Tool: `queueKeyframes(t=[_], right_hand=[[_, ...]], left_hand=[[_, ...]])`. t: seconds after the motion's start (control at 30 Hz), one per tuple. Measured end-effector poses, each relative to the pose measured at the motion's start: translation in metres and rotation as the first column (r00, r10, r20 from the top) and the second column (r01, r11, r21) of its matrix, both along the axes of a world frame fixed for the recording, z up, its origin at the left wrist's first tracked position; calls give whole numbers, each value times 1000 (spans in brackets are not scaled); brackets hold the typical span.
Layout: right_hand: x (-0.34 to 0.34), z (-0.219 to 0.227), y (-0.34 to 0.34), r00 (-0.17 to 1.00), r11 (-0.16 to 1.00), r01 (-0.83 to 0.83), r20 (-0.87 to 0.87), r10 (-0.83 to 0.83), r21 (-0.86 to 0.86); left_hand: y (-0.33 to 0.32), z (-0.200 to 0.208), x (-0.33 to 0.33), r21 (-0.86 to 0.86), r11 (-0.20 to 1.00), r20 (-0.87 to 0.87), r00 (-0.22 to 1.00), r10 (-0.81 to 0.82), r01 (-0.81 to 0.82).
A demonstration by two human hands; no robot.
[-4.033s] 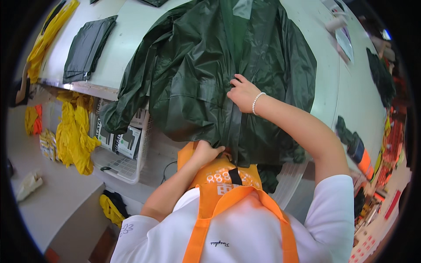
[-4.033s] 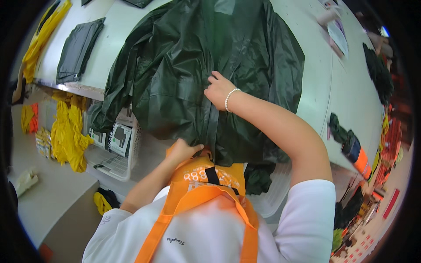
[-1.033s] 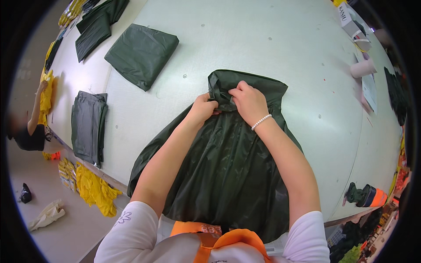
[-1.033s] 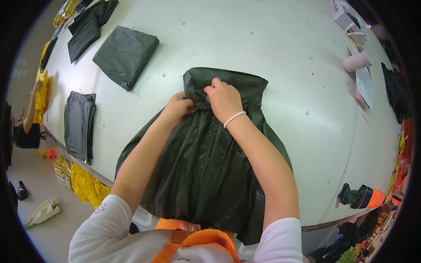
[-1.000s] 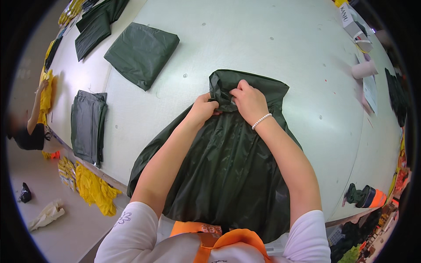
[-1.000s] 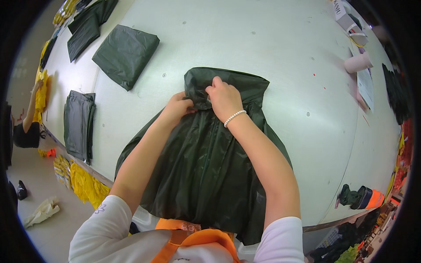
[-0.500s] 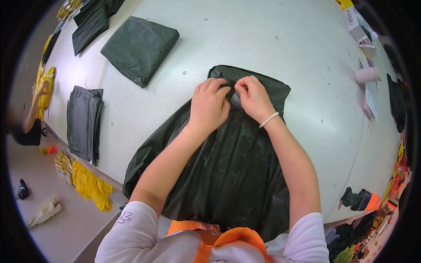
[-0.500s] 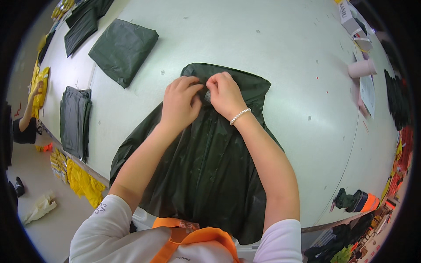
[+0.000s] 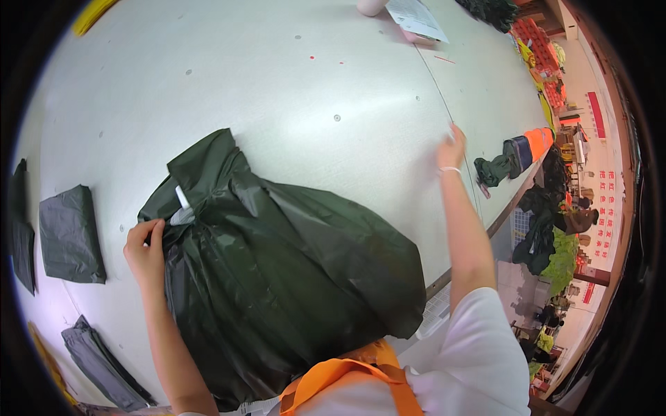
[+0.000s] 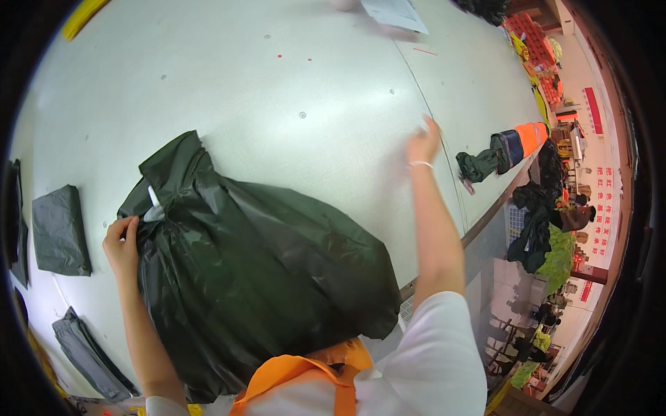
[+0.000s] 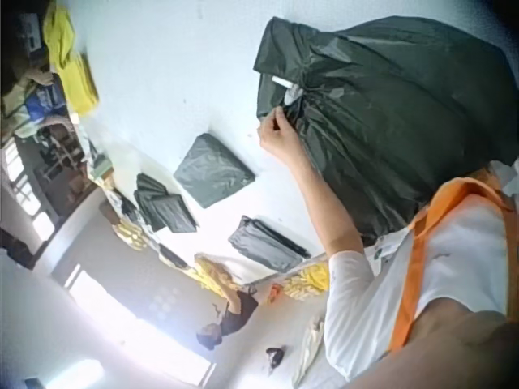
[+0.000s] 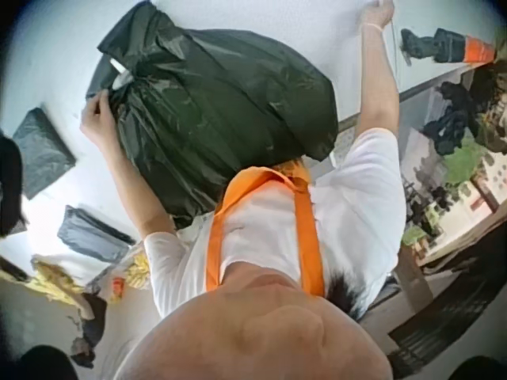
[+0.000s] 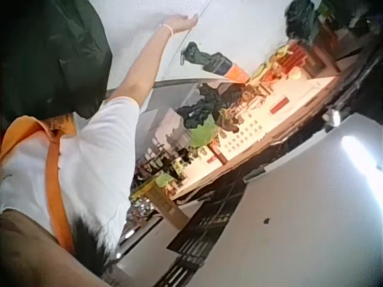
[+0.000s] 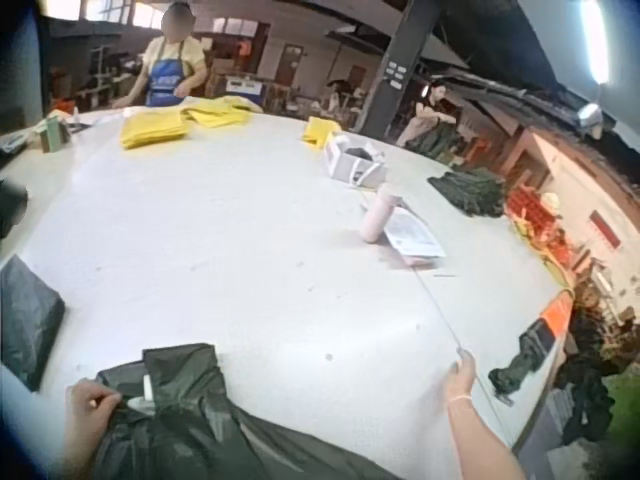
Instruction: The person folds a green jacket on a white table. They smooth the fabric, fold the sleeves inward, fold the sides toward the center, and then fold the jacket in half before placing it on a stack of folded jackets.
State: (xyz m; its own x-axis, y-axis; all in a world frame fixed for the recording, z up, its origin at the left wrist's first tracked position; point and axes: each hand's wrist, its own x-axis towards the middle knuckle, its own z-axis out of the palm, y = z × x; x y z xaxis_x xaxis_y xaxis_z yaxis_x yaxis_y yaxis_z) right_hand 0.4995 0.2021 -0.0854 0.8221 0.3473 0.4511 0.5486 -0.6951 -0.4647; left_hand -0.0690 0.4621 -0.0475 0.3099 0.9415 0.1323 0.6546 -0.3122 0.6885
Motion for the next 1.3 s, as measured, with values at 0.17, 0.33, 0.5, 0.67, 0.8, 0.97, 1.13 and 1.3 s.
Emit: queueKeyframes(t=[0.17,0.33,0.5,0.67,0.8,0.97,1.13,1.3], right_hand=[[98,-31,-188,808,741,440,-136,-573,-507],[60,-18,-189,905,803,418,119,-408,-424],[60,-29,-218,973,913,229,67,-219,-339],[51,-7,-227,975,816,169,-28,-221,-553],[31,-1,-210,971,728,231,111,-209,-646],[-10,-2,-116,971,998,62,-233,-61,-4],[-167,102,59,507,858,-324,-692,514,399],[-319,145,161,147,477,-780,-622,769,406]], left_hand=[[2,-12,-14,-47,999,8,1000,21,-20],[6,-16,-17,-84,995,-95,994,48,-56],[10,-26,-27,-57,998,-69,997,33,-37],[9,-39,-30,-92,994,-4,998,58,-58],[8,-37,-26,-102,995,34,999,5,-2],[12,-20,-32,-172,984,19,999,-34,37],[9,1,-7,-255,965,56,996,71,-55],[15,-8,-18,-132,991,145,989,41,-21]])
